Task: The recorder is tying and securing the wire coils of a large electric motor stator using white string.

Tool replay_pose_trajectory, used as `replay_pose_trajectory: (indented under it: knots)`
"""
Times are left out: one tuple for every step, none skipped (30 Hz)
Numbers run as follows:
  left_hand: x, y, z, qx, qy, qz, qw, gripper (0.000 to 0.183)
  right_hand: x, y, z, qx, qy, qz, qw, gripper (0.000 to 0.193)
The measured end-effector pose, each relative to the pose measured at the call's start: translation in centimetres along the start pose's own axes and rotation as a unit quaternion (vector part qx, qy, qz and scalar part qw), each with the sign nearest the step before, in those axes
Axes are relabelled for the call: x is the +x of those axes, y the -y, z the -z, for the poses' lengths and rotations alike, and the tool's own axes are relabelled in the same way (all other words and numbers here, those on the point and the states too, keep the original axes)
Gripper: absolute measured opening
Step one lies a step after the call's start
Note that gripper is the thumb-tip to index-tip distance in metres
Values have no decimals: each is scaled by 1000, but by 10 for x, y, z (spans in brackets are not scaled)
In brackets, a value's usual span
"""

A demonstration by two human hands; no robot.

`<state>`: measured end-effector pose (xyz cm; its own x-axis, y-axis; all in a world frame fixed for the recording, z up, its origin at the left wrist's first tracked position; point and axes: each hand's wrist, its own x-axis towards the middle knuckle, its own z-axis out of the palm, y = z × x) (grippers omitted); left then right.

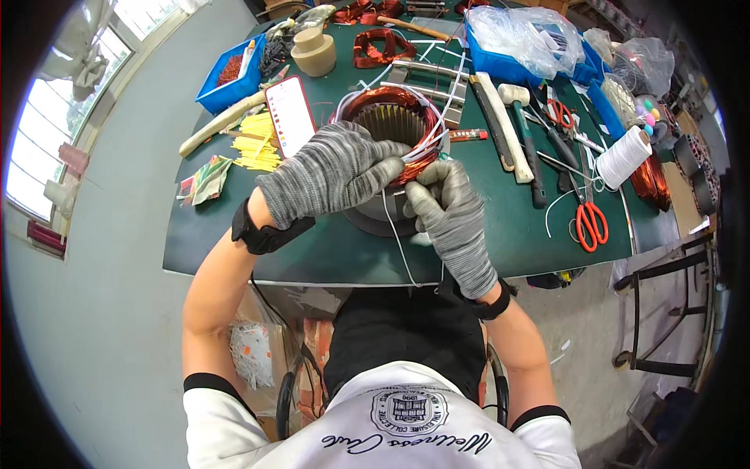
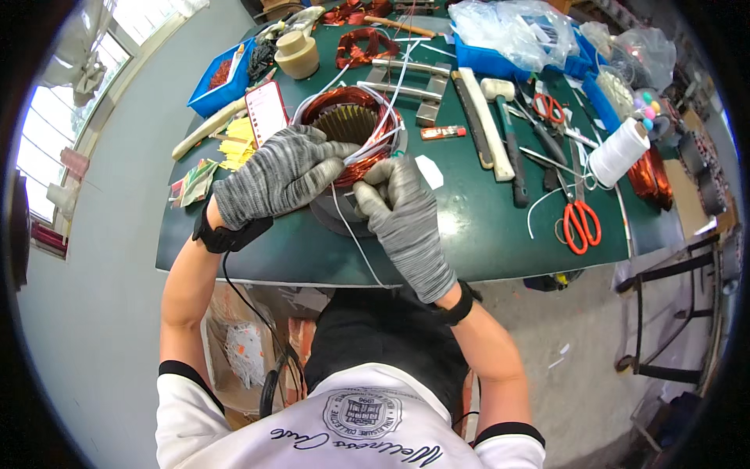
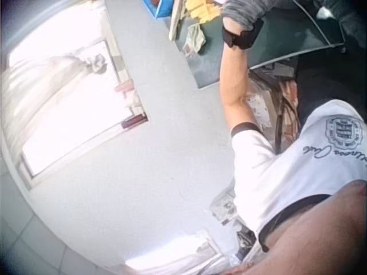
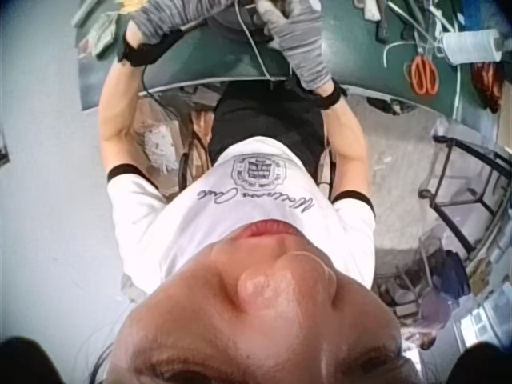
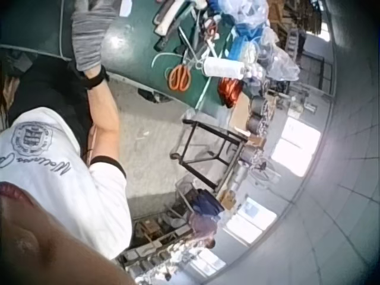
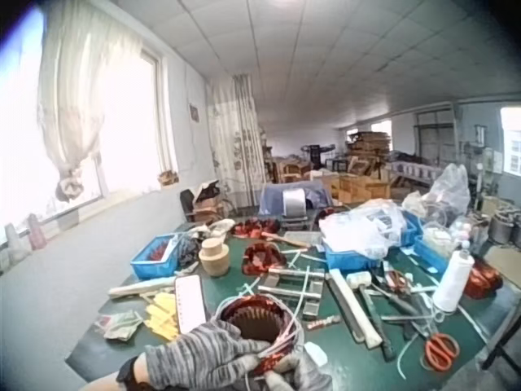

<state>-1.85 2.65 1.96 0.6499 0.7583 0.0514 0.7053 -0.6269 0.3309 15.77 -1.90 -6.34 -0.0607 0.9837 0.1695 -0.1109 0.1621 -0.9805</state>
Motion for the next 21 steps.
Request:
replay_pose_trajectory:
  knots:
    - [2, 7, -2, 41, -25, -81, 996, 34, 1, -5, -3, -77, 1, 40, 996, 11]
    - [2, 12, -2, 82, -48, -161, 982, 33, 0, -5, 0, -76, 4, 45, 996, 11]
    - [1, 16, -3, 108, -26, -117, 987, 34, 0, -1, 4, -226, -16, 156, 961, 10]
    - [1, 12, -4, 109, -31, -117, 987, 34, -1, 7, 12, -371, -38, 259, 891, 11]
    - [-3, 8, -4, 223, -103, -57, 968, 37, -3, 25, 22, -430, -13, 216, 877, 22]
    - [-5, 5, -3, 332, -172, 6, 927, 40, 5, 36, 21, -428, -10, 222, 876, 22]
    - [-7, 2, 0, 357, -182, 21, 916, 48, 16, 44, 19, -401, -77, 331, 851, 26]
    - [-8, -8, 1, 348, -235, -7, 908, 51, 25, 52, 18, -369, -148, 431, 810, 31]
    - [-9, -21, -1, 351, -256, -17, 901, 51, 31, 58, 14, -372, -152, 430, 808, 31]
    - [-12, -31, -4, 354, -276, -24, 893, 52, 36, 63, 8, -213, -42, 351, 911, 34]
    - [-14, -35, -5, 342, -275, -45, 897, 53, 40, 65, 6, -44, 69, 252, 964, 37]
    - [-14, -36, -7, 288, -310, -92, 901, 49, 45, 49, 6, -3, 92, 246, 965, 30]
    - [-18, -30, -9, 201, -337, -137, 910, 45, 41, 53, 10, 76, 132, 141, 978, 27]
    - [-18, -20, -15, 107, -359, -188, 908, 42, 32, 53, 24, 149, 163, 32, 975, 24]
    - [-24, -18, -21, 73, -366, -159, 914, 40, 24, 49, 31, 35, 112, 80, 990, 18]
    - [-22, -13, -32, 51, -384, -143, 911, 40, 16, 30, 40, -34, 50, 107, 992, 16]
    - [-21, -9, -42, 32, -374, -106, 921, 39, 4, 14, 40, -117, -20, 133, 984, 13]
    - [-21, -5, -50, 13, -364, -69, 929, 37, -1, 5, 39, -120, -18, 130, 984, 13]
    - [-18, -3, -55, 12, -373, -51, 926, 33, -4, -2, 31, -246, -13, 230, 942, 14]
    - [-19, -2, -57, 11, -372, -50, 927, 33, -8, -8, 24, -364, -7, 323, 874, 15]
    - [-20, -1, -58, -10, -354, -67, 933, 32, -14, -12, 20, -318, 9, 273, 908, 18]
